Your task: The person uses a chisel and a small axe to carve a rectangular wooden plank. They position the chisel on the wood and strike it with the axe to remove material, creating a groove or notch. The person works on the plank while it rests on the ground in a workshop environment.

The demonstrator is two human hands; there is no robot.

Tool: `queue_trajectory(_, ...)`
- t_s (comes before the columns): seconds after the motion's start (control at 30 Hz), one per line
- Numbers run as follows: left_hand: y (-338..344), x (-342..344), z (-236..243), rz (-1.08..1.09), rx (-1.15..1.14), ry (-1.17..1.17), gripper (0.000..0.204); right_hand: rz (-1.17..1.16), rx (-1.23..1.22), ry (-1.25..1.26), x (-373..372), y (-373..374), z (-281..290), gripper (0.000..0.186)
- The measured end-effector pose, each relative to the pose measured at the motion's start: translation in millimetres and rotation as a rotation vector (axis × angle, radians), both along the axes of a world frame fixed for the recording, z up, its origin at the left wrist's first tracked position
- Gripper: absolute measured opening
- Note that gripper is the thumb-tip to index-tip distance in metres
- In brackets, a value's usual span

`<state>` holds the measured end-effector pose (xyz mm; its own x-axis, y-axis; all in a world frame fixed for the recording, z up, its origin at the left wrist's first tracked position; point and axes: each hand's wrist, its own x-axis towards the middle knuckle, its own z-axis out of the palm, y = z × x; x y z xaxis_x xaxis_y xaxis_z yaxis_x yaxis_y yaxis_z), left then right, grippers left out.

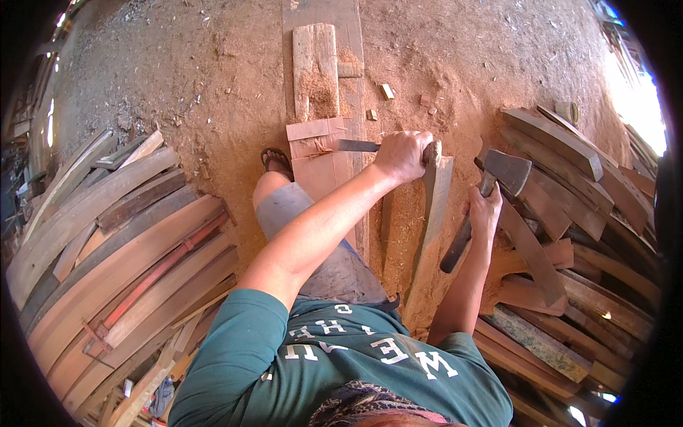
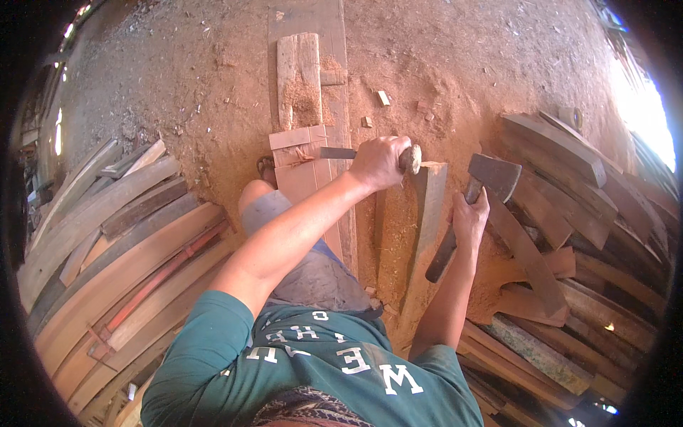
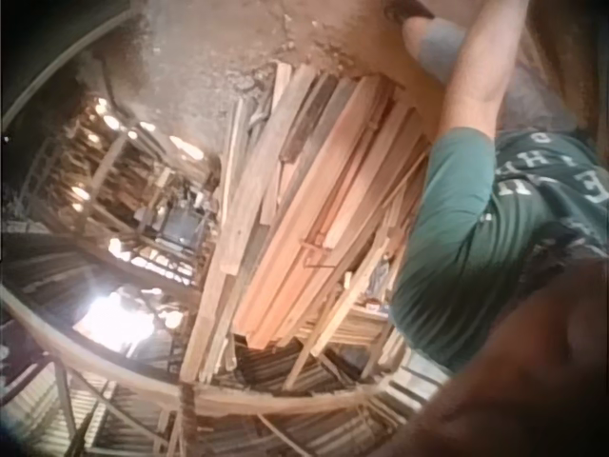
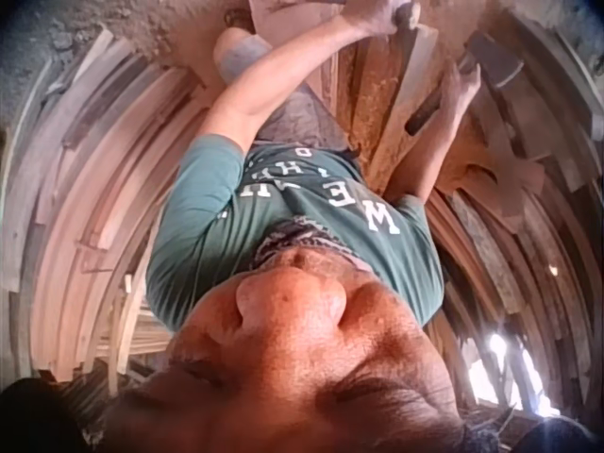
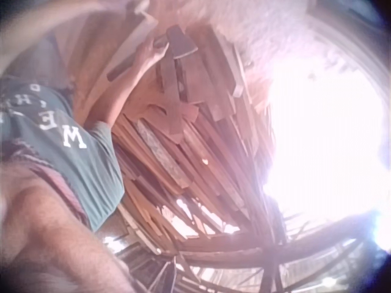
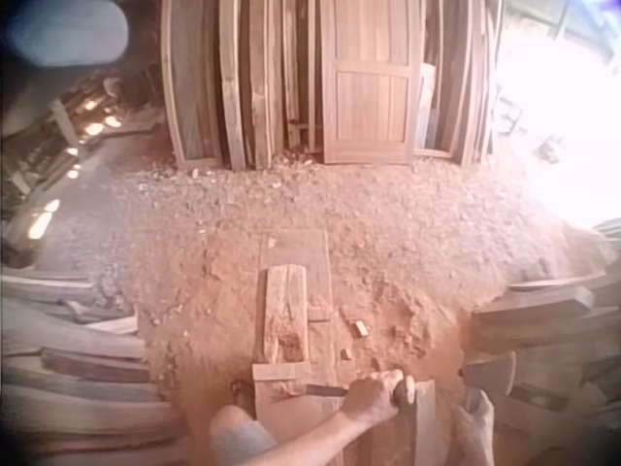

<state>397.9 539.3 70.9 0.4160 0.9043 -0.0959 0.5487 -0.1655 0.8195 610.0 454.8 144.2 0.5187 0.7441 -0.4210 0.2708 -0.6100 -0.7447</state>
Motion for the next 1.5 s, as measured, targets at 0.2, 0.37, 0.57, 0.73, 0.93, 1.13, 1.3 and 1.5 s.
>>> queue_trajectory(0.2, 5, 2, 1, 0.043, -0.029, -0.002, 0.014, 0.029, 0.088, -0.06, 9, 13, 15, 0.012)
queue_trajectory(0.37, 6, 1, 5, 0.103, 0.096, -0.025, 0.011, 0.009, 0.244, -0.102, 2, 38, 51, 0.01)
queue_trajectory(0.57, 10, 3, 7, 0.129, 0.021, -0.022, 0.017, 0.559, 0.082, -0.543, -57, 45, 3, 0.035)
queue_trajectory(0.73, 9, -3, 3, 0.103, -0.076, 0.042, 0.025, 0.425, 0.05, -0.272, -30, 52, -13, 0.035)
queue_trajectory(0.93, 14, -3, -8, 0.089, -0.054, 0.107, 0.025, 0.172, 0.16, -0.168, -48, 43, -37, 0.014)
queue_trajectory(1.13, -7, -30, -11, 0.064, 0.084, 0.176, 0.012, 0.493, 0.154, -0.241, -59, 46, -28, 0.022)
queue_trajectory(1.3, 2, -11, 0, 0.024, 0.038, 0.081, 0.011, 0.179, 0.125, -0.036, -21, 60, 5, 0.022)
queue_trajectory(1.5, 7, -9, 0, 0.091, -0.048, 0.077, 0.013, 0.106, 0.206, -0.006, -7, 63, 28, 0.022)
